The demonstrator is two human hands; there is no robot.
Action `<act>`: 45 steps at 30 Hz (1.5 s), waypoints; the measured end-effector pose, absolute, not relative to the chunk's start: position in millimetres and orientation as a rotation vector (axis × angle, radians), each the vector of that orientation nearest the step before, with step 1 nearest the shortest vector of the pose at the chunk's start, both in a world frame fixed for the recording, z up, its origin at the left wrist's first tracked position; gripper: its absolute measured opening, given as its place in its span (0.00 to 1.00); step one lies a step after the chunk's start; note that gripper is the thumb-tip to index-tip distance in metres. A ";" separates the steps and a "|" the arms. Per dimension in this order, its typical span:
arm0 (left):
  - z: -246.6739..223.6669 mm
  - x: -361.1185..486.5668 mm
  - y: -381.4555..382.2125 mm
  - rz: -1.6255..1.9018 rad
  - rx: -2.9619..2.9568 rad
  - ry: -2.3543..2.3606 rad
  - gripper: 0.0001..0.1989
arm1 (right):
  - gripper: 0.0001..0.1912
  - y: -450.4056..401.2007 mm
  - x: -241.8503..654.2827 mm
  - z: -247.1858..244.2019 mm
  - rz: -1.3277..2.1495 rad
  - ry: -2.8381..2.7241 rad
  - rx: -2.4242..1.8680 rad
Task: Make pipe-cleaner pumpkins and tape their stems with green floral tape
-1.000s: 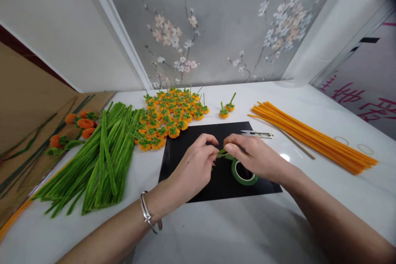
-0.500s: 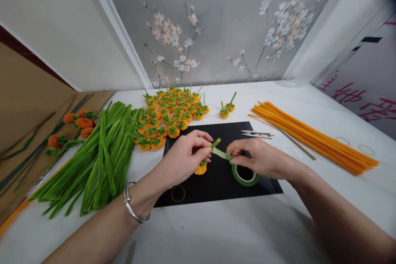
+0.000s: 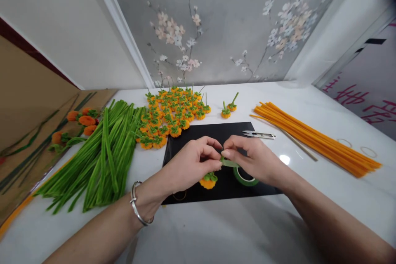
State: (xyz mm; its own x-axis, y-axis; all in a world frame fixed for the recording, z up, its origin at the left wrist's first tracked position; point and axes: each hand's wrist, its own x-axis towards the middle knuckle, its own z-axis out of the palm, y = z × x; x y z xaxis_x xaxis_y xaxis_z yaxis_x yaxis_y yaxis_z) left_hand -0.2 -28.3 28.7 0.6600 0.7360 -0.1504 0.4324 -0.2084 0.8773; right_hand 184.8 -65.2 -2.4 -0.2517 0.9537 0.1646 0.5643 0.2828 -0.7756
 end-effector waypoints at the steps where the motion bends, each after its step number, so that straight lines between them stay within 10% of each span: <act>1: 27.7 -0.7 -27.9 0.363 1.821 0.918 0.07 | 0.09 -65.5 184.6 -1.8 0.745 -1.948 -1.344; 45: 0.9 -8.5 -11.4 0.306 1.381 0.669 0.04 | 0.09 -68.3 184.6 6.4 0.723 -2.062 -1.270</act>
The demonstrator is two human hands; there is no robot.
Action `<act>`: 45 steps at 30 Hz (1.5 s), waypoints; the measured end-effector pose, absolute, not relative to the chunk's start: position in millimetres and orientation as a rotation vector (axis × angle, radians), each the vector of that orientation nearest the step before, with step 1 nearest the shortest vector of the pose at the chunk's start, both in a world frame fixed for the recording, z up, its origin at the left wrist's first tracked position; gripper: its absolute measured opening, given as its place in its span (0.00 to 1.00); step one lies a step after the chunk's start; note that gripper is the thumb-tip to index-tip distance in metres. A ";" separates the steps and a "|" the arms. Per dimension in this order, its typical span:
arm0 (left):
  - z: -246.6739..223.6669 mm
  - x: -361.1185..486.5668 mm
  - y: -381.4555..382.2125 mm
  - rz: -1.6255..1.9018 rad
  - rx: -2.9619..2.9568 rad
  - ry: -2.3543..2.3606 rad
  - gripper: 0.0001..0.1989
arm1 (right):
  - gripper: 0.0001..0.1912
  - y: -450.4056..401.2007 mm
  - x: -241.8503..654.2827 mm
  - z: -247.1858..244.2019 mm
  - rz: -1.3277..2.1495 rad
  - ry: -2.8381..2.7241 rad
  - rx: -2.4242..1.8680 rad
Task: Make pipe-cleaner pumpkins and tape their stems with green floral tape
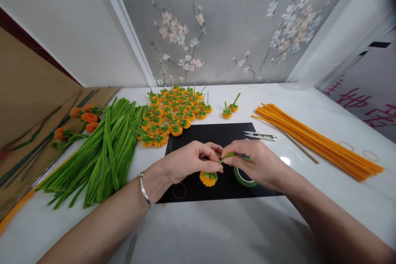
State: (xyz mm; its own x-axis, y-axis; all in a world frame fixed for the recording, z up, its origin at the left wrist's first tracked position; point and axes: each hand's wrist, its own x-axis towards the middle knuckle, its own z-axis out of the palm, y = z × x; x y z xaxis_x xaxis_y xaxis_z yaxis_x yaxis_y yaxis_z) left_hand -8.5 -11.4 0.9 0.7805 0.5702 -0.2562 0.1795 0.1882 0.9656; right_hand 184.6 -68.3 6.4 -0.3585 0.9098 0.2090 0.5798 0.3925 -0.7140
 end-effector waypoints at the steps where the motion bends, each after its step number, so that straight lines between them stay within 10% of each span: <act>1: 1.2 -8.5 -11.5 0.319 1.382 0.679 0.05 | 0.09 -68.6 184.7 6.6 0.705 -2.068 -1.260; 45: 13.6 -10.5 -11.9 0.360 1.473 0.705 0.06 | 0.09 -70.7 178.9 3.2 0.569 -1.925 -1.213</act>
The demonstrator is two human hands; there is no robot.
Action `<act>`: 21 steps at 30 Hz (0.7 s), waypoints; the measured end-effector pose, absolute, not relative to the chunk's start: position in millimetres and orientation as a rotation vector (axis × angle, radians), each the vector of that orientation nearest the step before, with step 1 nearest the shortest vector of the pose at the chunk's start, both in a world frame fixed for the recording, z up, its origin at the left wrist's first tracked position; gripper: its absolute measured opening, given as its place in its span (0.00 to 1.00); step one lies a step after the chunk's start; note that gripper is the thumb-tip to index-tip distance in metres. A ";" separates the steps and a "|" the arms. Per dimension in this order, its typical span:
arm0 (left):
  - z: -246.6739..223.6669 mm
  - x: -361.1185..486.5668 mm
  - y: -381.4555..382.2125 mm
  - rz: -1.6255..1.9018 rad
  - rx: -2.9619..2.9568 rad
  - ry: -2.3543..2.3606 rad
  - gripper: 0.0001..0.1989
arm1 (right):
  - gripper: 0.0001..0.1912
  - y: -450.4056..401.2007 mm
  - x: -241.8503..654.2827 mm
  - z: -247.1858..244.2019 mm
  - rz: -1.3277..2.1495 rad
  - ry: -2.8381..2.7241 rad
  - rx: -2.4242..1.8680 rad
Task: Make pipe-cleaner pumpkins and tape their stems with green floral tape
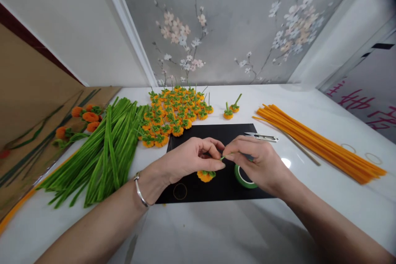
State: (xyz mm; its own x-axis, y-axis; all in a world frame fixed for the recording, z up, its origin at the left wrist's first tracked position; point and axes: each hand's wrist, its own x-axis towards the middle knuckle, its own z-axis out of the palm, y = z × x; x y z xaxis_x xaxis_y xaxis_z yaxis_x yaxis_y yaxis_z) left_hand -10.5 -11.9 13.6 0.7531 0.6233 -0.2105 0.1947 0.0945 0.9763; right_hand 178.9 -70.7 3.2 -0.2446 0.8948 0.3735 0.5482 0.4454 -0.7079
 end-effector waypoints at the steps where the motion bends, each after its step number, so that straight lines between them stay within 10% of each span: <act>1: 13.5 -11.7 -10.5 0.312 1.485 0.669 0.07 | 0.10 -70.6 179.2 3.4 0.593 -1.918 -1.193; 21: 9.3 -11.5 -10.4 0.380 1.419 0.690 0.02 | 0.07 -71.4 177.8 1.2 0.558 -1.908 -1.229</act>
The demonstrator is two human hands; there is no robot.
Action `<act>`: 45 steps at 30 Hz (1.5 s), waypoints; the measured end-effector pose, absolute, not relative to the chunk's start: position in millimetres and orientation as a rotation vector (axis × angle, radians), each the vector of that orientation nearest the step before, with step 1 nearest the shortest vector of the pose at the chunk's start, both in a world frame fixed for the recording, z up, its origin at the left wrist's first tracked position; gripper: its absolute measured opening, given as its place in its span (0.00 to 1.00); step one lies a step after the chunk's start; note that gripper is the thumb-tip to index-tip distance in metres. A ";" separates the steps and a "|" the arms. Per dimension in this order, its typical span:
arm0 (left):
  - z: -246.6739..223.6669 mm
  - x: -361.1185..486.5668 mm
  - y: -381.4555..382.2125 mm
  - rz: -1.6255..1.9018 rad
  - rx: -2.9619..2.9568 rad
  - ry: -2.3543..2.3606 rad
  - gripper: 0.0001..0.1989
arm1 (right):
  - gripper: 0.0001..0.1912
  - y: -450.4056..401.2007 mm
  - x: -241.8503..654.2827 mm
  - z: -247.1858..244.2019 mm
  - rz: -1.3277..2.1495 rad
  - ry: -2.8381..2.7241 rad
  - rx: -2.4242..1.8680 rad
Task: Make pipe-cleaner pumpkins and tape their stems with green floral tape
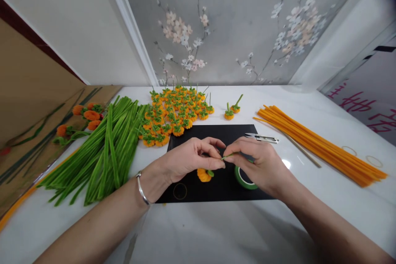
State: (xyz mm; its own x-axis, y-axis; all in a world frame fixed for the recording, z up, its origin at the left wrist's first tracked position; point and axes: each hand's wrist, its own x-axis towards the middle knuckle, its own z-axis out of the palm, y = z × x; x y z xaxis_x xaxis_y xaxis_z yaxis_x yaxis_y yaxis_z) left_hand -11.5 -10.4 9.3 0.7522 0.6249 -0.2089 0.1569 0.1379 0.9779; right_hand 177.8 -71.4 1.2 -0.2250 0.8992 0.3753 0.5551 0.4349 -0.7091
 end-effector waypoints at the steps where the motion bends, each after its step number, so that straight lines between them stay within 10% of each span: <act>1: 9.3 -11.6 -10.3 0.386 1.437 0.697 0.02 | 0.07 -71.5 177.8 0.9 0.563 -1.903 -1.232; 45: 8.2 -7.6 -13.8 0.445 1.804 0.851 0.06 | 0.07 -73.7 174.0 -0.6 0.518 -1.933 -1.428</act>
